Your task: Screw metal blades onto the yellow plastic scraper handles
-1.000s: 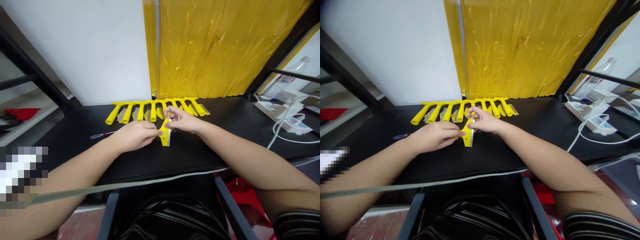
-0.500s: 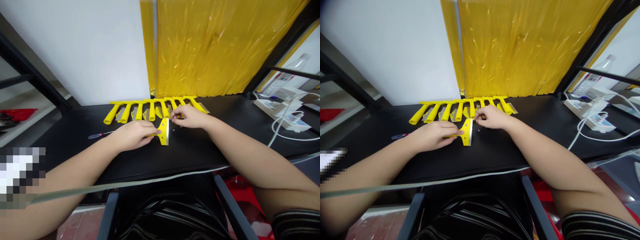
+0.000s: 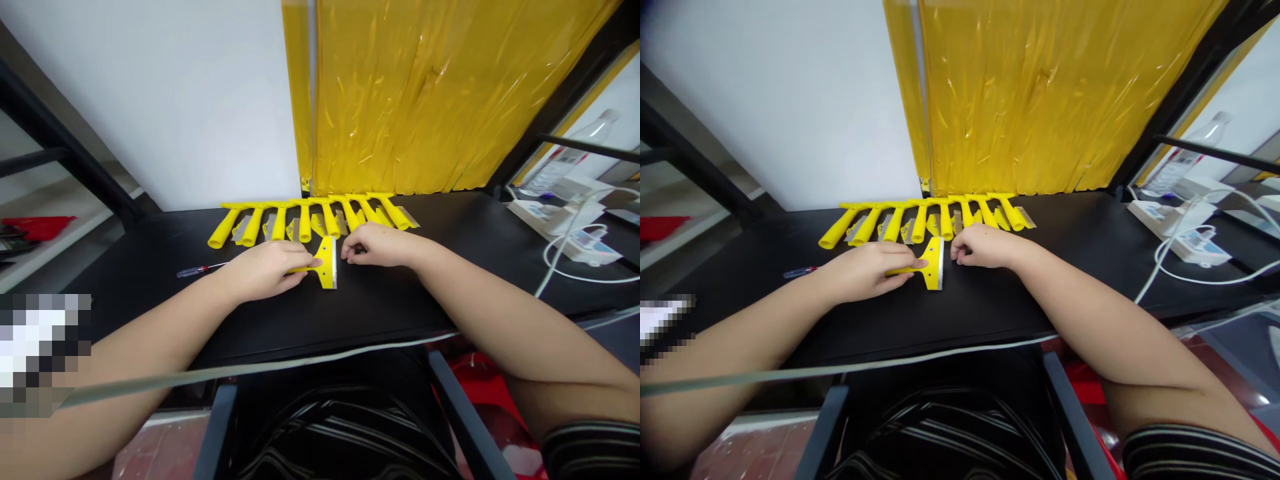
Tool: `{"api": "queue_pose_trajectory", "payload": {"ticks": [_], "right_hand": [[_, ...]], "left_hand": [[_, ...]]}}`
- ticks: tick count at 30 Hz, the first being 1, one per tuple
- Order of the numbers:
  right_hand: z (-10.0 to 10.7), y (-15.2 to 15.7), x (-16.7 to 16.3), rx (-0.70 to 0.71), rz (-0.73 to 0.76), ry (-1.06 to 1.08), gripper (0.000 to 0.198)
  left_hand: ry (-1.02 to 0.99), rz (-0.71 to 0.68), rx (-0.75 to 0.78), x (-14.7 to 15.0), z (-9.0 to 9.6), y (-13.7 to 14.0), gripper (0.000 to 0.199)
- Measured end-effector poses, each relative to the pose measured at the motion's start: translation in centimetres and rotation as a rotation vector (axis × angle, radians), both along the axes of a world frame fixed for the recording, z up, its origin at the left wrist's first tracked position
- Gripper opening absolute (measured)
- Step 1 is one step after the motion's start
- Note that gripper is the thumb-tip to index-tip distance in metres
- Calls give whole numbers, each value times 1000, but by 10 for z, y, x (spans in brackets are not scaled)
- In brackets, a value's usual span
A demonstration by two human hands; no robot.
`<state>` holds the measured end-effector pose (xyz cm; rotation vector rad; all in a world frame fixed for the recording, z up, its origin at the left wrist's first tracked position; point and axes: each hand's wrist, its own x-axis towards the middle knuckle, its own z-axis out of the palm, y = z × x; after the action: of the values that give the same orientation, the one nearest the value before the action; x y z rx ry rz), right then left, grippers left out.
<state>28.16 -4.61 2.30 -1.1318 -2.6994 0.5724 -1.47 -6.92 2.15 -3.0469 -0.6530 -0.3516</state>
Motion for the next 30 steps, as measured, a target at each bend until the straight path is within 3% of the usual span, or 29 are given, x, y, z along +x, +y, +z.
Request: {"api": "queue_pose_trajectory", "payload": {"ticks": [6,10,13,20,30], "right_hand": [[3,-4,-1,-20,-17,49,19],[3,-8,-4,-69,-1,295,11],[2,-15,-13,-29,50,411,7],[-5,-24,-32,56,109,394,11],[-7,-22,-40,-8,-72,388,16]], "left_hand": [[9,22,10,1,0,-1,29],[18,43,35,1,0,-1,29],[21,50,53,2,0,-1,28],[0,70,90,6,0,-4,29],[18,156,171,13,-1,-7,28]]}}
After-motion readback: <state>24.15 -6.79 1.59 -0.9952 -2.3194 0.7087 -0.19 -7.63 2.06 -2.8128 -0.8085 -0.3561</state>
